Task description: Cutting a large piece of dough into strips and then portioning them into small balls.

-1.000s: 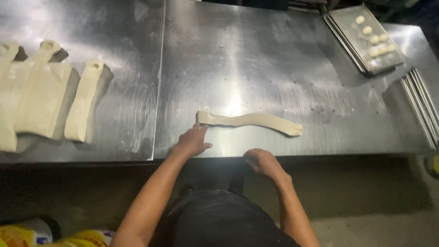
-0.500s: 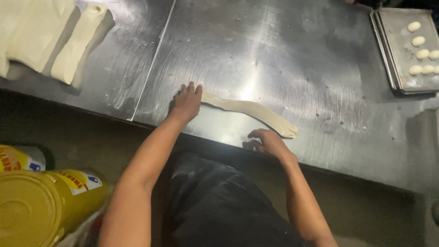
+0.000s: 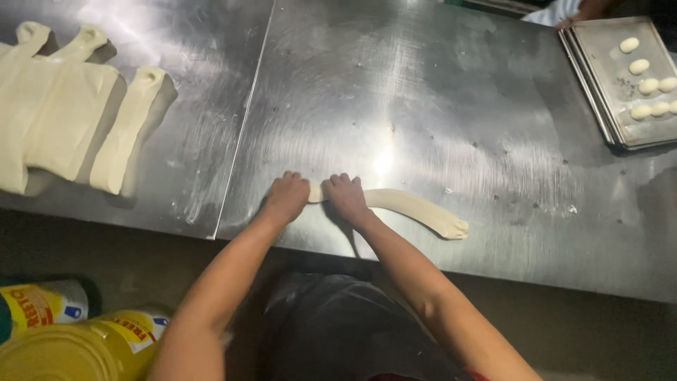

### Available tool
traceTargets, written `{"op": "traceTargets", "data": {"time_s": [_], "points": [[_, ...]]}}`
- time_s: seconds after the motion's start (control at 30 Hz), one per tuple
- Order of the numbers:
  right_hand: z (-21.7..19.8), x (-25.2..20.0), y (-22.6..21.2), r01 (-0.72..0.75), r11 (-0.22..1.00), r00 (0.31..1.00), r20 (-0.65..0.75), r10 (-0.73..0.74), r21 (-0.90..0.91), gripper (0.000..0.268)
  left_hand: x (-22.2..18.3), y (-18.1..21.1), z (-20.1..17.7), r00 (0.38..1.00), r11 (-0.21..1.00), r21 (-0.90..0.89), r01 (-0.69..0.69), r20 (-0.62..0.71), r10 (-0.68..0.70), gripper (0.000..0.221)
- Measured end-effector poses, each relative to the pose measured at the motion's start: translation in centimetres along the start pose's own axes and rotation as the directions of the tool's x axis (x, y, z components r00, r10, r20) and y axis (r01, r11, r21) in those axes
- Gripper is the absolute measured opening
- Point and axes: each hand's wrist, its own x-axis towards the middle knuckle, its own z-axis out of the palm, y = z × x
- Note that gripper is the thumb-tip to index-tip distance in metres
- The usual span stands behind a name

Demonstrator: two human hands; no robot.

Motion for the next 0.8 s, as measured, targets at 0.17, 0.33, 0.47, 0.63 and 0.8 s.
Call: {"op": "traceTargets", "data": {"time_s": [0.17, 0.33, 0.47, 0.63, 0.8], "points": [[0.0, -1.3, 0.2, -0.041, 0.999, 0.995, 0.092, 0.039, 0.02, 0.021, -4.4, -7.1, -1.0, 0.992, 0.998, -0.026, -0.052, -0.118, 0.048, 0.018], [-2.7, -5.7, 4.0, -0.146, 0.985, 0.988, 0.057, 0.141, 0.095, 0.07, -4.3, -5.5, -5.3, 0.992, 0.978, 0.189, 0.093, 0.062, -0.106, 0.054], [-4.7, -15.5, 10.1, -0.463, 0.868, 0.879, 0.031, 0.475, -0.177, 0.068, -2.0, -2.0, -6.6, 0.989, 0.999, -0.004, 0.055, 0.138, -0.054, 0.075], [-6.3, -21.8, 12.2, -0.608, 0.742, 0.777, -0.018, 0.63, -0.284, 0.079, 1.8, 6.0, -2.8, 0.965, 0.9, -0.365, -0.238, 0.014, 0.261, 0.051], [-4.8, -21.8, 14.6, -0.466, 0.881, 0.882, -0.129, 0.454, -0.08, 0.073, 6.2, 17.1, -1.8, 0.886, 0.845, -0.268, -0.462, -0.099, 0.453, 0.06]]}}
